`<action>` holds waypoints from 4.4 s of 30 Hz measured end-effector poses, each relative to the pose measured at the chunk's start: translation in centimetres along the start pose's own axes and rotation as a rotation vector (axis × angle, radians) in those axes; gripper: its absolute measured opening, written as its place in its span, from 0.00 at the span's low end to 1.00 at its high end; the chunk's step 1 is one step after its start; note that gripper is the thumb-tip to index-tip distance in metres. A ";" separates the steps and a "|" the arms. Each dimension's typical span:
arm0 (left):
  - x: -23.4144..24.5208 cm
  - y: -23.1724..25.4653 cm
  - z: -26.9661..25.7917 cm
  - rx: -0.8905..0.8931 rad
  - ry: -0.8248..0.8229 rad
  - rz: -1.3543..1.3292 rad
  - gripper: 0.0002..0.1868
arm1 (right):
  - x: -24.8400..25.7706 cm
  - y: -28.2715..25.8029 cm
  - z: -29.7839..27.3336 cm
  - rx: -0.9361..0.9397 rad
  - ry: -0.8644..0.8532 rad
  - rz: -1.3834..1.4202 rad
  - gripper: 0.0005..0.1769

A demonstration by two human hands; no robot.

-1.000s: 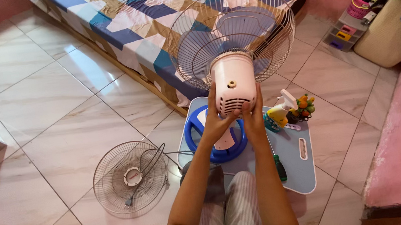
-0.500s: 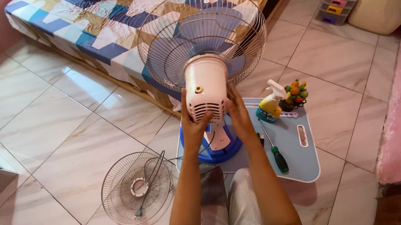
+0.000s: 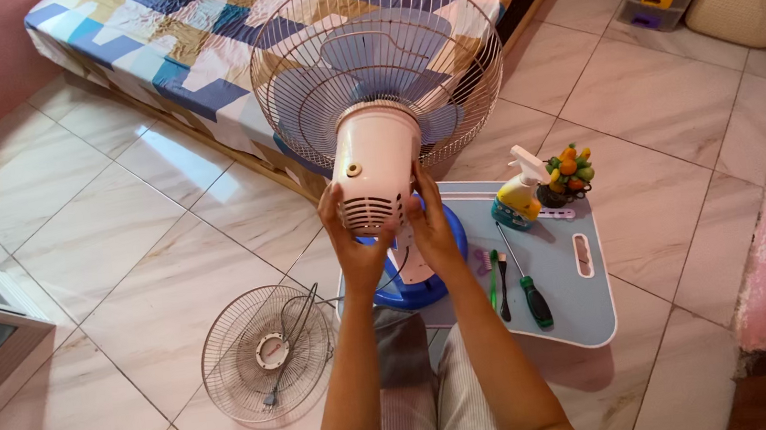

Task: The person cleans an electric fan by brushing the rear vents and wiping the body with a cloth. They rotate the fan head to access different areas and use a screwdriver to clean crevices.

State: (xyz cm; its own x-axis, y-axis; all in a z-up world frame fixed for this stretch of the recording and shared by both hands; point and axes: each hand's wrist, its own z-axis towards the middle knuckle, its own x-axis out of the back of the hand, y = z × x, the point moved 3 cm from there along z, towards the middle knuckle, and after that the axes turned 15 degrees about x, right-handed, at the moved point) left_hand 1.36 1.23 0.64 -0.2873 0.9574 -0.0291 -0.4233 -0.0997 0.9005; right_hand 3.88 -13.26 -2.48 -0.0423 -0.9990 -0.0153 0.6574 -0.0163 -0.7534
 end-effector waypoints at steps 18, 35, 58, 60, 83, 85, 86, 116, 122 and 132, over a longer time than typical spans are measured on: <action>-2.6 4.2 -1.2 -0.128 0.179 0.231 0.58 | 4.7 -0.7 3.8 0.013 -0.011 -0.214 0.29; -3.0 4.0 -1.2 -0.203 0.224 0.235 0.59 | 11.7 7.6 11.7 0.177 0.161 -0.335 0.78; -1.8 5.8 -0.3 0.001 0.303 0.477 0.65 | 11.0 6.3 8.5 0.186 0.370 -0.391 0.77; -1.6 6.0 -0.3 0.017 0.302 0.480 0.65 | 10.9 5.4 8.0 0.138 0.360 -0.467 0.77; 3.2 4.9 0.5 -0.079 0.288 0.382 0.58 | 7.7 1.3 4.3 0.116 0.436 -0.587 0.74; 2.9 4.8 0.3 -0.090 0.319 0.399 0.58 | 7.7 1.5 4.3 0.110 0.442 -0.575 0.74; 2.7 4.8 0.3 -0.096 0.335 0.406 0.58 | 7.7 1.6 4.3 0.100 0.442 -0.565 0.74; 2.8 4.3 0.3 -0.127 0.309 0.412 0.59 | 6.0 0.5 3.2 0.137 0.434 -0.649 0.76; 4.4 2.0 1.4 -0.031 0.256 0.033 0.45 | 5.5 -1.9 2.9 0.231 0.421 -0.648 0.71; 7.4 -2.6 9.6 0.323 -0.342 -0.570 0.49 | 0.2 -3.8 0.3 0.242 0.437 -0.506 0.34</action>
State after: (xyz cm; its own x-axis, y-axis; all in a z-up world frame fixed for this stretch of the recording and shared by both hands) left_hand 8.59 11.20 2.27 0.2083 0.8731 -0.4408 -0.1380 0.4724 0.8705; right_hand 1.55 -13.36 0.57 -0.6512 -0.7589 -0.0018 0.6235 -0.5335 -0.5715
